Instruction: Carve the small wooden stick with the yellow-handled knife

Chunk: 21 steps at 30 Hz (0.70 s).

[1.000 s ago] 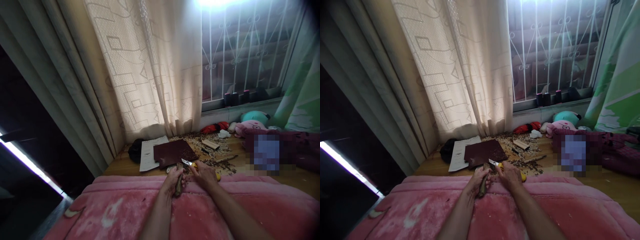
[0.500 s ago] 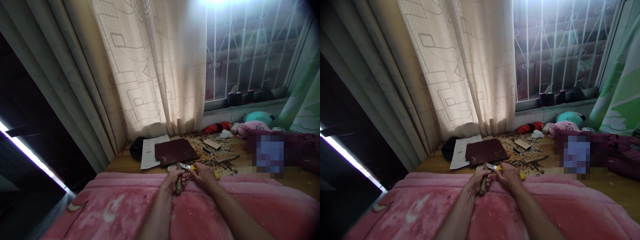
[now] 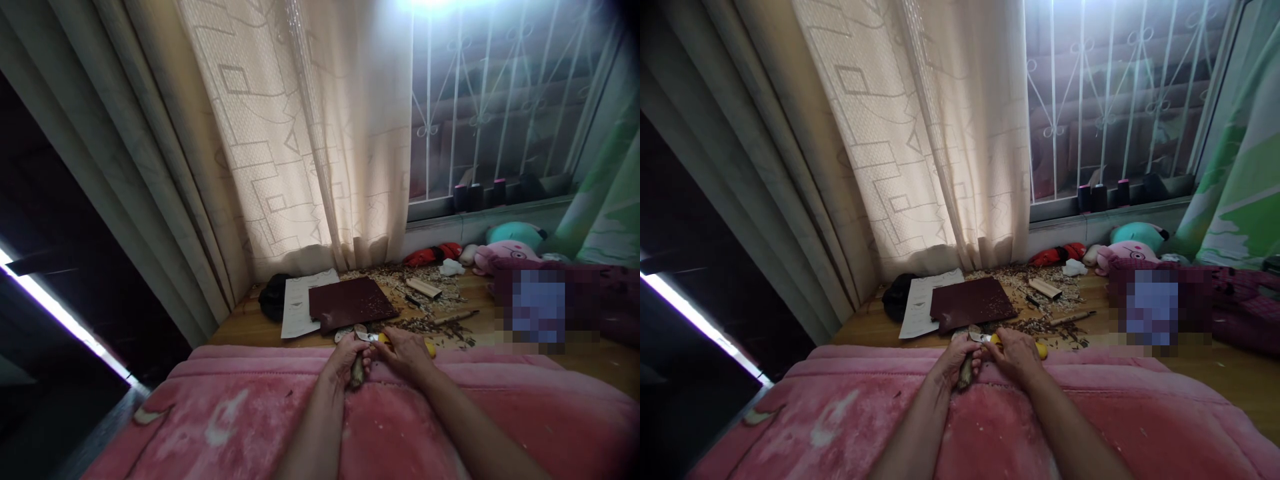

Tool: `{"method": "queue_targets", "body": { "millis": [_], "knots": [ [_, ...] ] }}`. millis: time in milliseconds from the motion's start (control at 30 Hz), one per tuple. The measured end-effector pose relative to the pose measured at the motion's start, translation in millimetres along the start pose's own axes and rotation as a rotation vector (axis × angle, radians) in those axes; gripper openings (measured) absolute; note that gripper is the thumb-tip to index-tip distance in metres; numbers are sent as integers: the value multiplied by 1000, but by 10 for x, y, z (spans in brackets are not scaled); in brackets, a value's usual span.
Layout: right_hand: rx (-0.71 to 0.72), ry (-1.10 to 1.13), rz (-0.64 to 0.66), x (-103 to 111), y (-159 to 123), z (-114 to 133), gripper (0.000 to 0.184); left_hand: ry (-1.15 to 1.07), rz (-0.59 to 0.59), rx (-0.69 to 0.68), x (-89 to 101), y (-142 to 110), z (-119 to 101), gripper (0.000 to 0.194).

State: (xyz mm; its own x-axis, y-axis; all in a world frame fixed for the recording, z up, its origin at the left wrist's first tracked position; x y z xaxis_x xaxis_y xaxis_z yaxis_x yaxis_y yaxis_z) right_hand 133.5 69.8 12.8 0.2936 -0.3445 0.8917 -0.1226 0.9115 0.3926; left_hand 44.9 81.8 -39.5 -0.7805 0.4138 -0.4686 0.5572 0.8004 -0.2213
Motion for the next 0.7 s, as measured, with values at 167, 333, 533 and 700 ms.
{"method": "queue_targets", "body": {
  "millis": [167,333,533,700],
  "knots": [
    [-15,-44,-1,-6,-6,13,37,17,-50,74,78,28,69,24],
    [-111,-96,7,-37,36,-109,39,29,-51,150,50,-18,122,25],
    [-195,-144,-21,-47,62,-231,41,-24,-23,191,44,-41,140,23],
    [-94,-92,-43,15,31,-103,38,-23,-5,156,56,-20,101,26]
  ]
}}
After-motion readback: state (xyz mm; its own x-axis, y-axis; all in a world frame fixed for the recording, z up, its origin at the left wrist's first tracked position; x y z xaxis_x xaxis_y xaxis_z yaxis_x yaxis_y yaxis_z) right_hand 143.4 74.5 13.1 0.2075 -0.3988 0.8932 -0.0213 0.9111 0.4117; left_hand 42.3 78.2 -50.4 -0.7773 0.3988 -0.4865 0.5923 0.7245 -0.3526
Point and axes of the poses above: each hand's wrist, its own y-axis towards the middle knuckle, its own x-axis out of the back of the hand, z = x × y, the point moved 9 cm from there along y, towards the middle knuckle, and after that the axes turned 6 degrees about -y, right-handed, at the moved point
